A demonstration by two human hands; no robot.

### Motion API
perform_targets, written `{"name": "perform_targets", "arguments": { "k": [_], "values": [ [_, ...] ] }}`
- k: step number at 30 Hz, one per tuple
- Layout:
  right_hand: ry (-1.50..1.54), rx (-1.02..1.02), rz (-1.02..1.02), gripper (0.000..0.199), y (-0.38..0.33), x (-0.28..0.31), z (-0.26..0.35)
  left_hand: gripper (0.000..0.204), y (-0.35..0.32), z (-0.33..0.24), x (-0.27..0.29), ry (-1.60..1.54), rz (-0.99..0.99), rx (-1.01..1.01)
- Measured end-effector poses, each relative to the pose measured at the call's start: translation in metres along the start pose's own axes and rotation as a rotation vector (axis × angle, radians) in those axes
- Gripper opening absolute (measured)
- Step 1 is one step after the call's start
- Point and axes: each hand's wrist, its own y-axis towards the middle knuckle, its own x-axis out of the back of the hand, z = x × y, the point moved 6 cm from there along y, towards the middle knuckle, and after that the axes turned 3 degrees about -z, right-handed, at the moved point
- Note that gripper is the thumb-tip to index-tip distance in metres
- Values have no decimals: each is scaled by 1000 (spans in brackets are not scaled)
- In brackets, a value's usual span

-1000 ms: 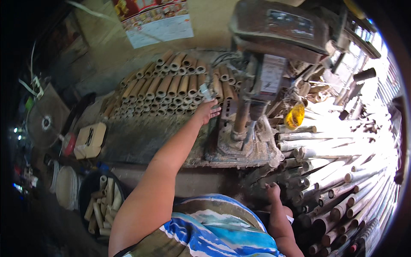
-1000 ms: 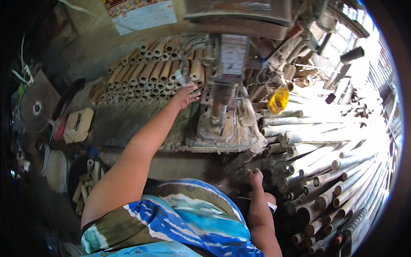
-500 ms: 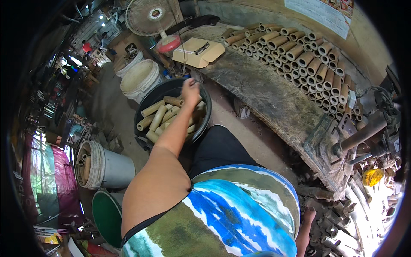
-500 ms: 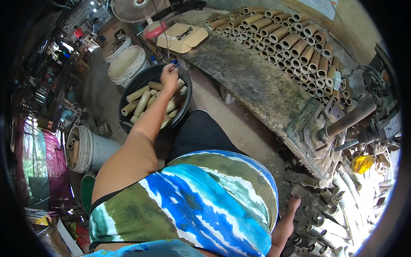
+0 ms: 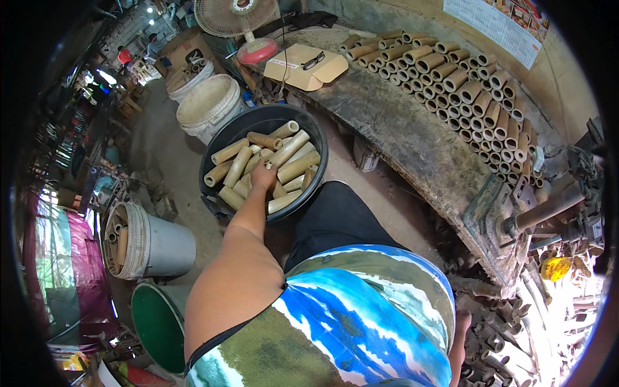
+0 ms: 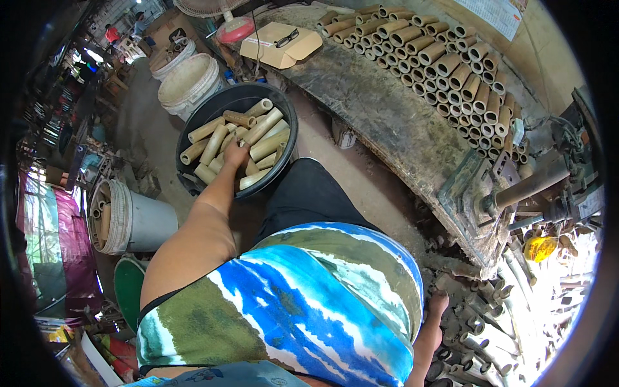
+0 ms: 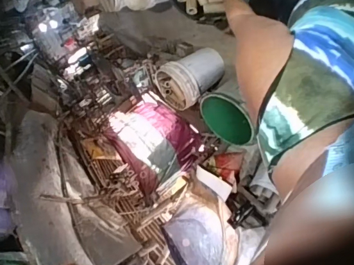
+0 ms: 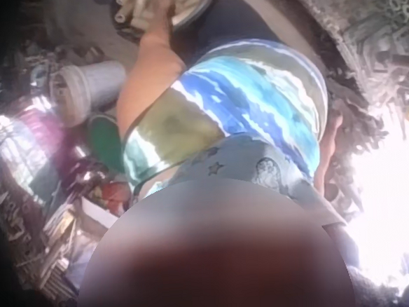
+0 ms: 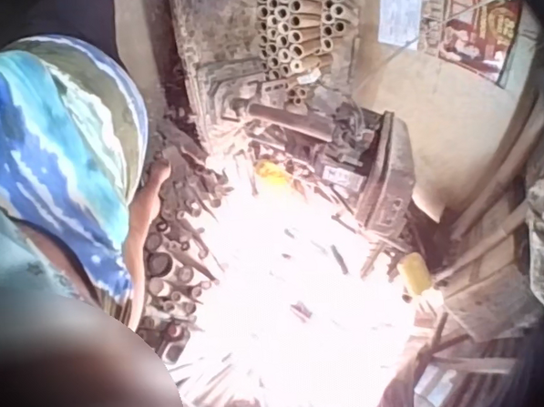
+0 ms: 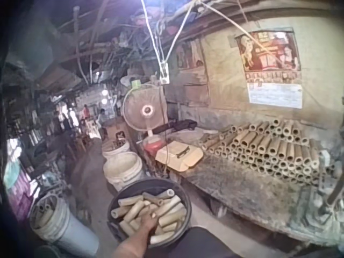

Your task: The person uses a drill press to bore holes into short wooden cylinders. They position each cylinder under the drill bit, operate the machine, then remove the piece and inspect it with a thin stick before placing it aside. The process is repeated for multiple cylinders.

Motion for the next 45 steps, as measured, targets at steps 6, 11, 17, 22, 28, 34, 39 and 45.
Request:
{"name": "perform_targets", "arguments": {
  "k": [6,11,17,22,28,34,39,45],
  "values": [
    [8,43,-46,23,-6,4,6,45,17,-71,-8,95,21,-349],
    [-25,58,-66,21,-12,7,18,41,39,-81,-23,508,135,-254],
    [-53,60,-1,21,-17,6,17,39,59,-77,-21,997,266,-249],
    [-180,103,-53,26,-11,-12,-1,29,73,-70,13,739,183,-218],
    [17,19,-96,28,-5,12,16,20,84,-120,99,499,-223,-579],
    [314,-7,321,37,-3,70,154,18,14,-276,142,33,-16,-979],
    [589,380,221,47,-34,151,305,20,-168,-422,90,-169,216,-1410],
    [528,496,-145,58,-26,188,362,23,-383,-513,-34,-400,835,-1586]
  ]
}}
